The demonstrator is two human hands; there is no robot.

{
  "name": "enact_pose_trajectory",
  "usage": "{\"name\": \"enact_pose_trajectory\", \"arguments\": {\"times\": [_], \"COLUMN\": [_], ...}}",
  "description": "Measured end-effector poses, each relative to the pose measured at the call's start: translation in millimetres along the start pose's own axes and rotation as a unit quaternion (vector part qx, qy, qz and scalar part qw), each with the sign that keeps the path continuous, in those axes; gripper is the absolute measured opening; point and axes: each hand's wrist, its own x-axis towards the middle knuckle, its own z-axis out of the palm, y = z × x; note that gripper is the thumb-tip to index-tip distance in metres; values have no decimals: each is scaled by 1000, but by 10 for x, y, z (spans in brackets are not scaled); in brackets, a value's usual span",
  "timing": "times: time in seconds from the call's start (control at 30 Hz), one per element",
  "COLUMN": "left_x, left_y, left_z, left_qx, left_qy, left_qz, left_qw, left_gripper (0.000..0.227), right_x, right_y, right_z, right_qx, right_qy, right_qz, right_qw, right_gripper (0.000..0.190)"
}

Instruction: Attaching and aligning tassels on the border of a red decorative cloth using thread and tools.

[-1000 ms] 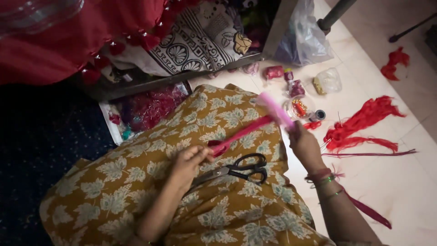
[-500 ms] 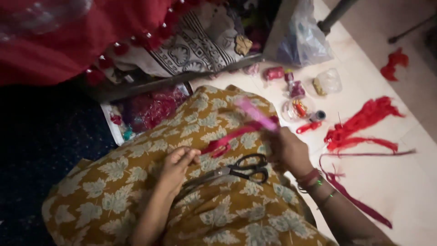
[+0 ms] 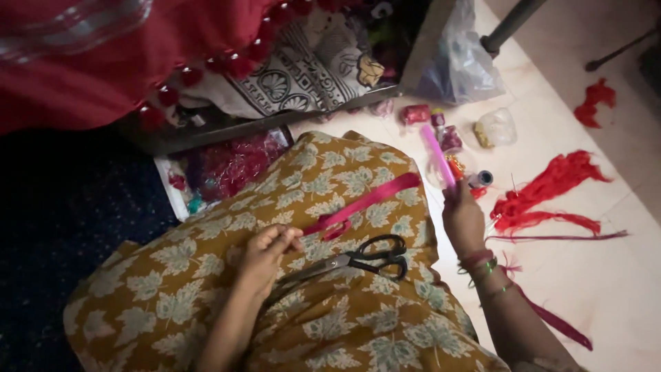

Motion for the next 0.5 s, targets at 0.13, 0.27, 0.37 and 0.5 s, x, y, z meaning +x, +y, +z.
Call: {"name": "enact_pose_trajectory", "arguments": {"times": [0.13,0.27,0.37,0.5], "left_x": [9,-96,-447,-1122], "left_y": [2,448,1131,2240], "left_z": [-69,-288,-455,-180], "left_qx": [-29,-62,-3,258], "left_qy": [-17,51,165,332], "left_qz": [12,44,72,141], "left_qw": [999,996,984,896], "left_gripper": [23,26,27,19], "right_x": [-204,158,291,225], "right_y": [-74,411,280,23], "right_z": [44,336,87,-268], "right_qx": [138,7,209,433], "right_qy": [-4,19,-40,-238], "right_qz": [-138,-193,-11,34], "right_qw": [981,981,977,869], "right_gripper": [27,18,19,31]}}
